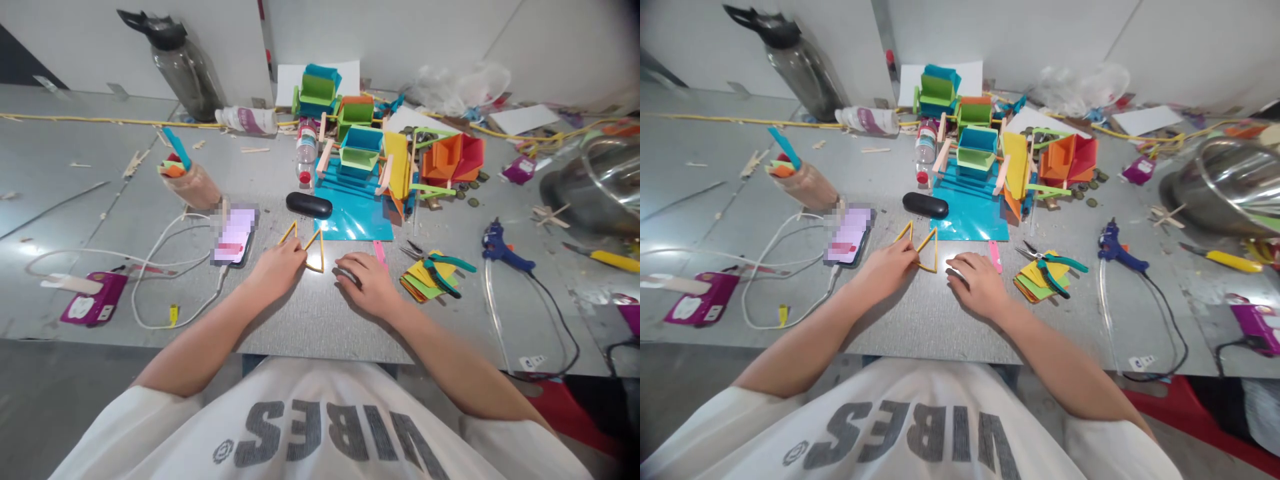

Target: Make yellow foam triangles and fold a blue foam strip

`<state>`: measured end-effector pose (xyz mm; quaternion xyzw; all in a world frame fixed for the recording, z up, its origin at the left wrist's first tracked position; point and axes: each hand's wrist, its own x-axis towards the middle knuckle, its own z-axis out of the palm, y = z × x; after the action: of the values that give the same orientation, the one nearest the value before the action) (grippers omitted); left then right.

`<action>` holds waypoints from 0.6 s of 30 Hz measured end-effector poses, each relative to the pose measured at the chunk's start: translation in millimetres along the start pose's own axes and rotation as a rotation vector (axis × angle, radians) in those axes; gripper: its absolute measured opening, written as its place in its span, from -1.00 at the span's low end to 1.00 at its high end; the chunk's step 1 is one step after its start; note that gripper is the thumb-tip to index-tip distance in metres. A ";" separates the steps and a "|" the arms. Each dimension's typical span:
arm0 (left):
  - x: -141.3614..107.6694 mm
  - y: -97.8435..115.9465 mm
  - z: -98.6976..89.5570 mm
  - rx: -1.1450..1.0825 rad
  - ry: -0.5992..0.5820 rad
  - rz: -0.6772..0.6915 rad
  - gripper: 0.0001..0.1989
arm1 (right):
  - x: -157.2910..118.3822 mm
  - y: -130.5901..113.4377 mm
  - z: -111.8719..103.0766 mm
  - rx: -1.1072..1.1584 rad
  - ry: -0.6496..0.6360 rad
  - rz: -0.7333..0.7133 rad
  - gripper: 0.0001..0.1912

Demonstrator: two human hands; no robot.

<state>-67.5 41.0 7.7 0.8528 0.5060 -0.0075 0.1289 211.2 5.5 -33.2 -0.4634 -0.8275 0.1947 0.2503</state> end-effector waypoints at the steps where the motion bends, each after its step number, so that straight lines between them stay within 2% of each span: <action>1: 1.1 -4.7 -2.9 -0.001 -0.001 -0.021 -0.70 | 0.4 2.4 -2.0 -0.005 0.015 -0.004 -0.70; 3: 2.5 -13.9 -8.8 -0.004 -0.014 -0.058 -0.70 | 2.3 8.4 -6.8 -0.053 0.074 0.022 -0.71; 6: 3.2 -25.8 -15.5 0.007 -0.023 -0.107 -0.70 | 6.7 18.7 -16.0 -0.224 0.139 0.153 -0.64; 9: 2.7 -34.3 -18.8 0.037 -0.024 -0.146 -0.70 | 10.7 25.9 -23.6 -0.423 0.088 0.290 -0.62; 11: 1.3 -36.7 -19.9 0.085 -0.015 -0.139 -0.72 | 12.3 27.4 -25.1 -0.498 0.062 0.327 -0.63; 14: -1.6 -32.2 -21.4 0.142 0.051 -0.059 -0.71 | 13.6 26.7 -22.2 -0.534 0.082 0.320 -0.63; 18: 2.6 -8.5 -21.4 0.000 0.125 0.132 -0.57 | 15.0 26.6 -16.2 -0.544 0.105 0.291 -0.63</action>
<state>-76.0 52.0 26.2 0.8831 0.4557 0.0545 0.0973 232.0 33.1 -31.4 -0.6363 -0.7602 -0.0241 0.1292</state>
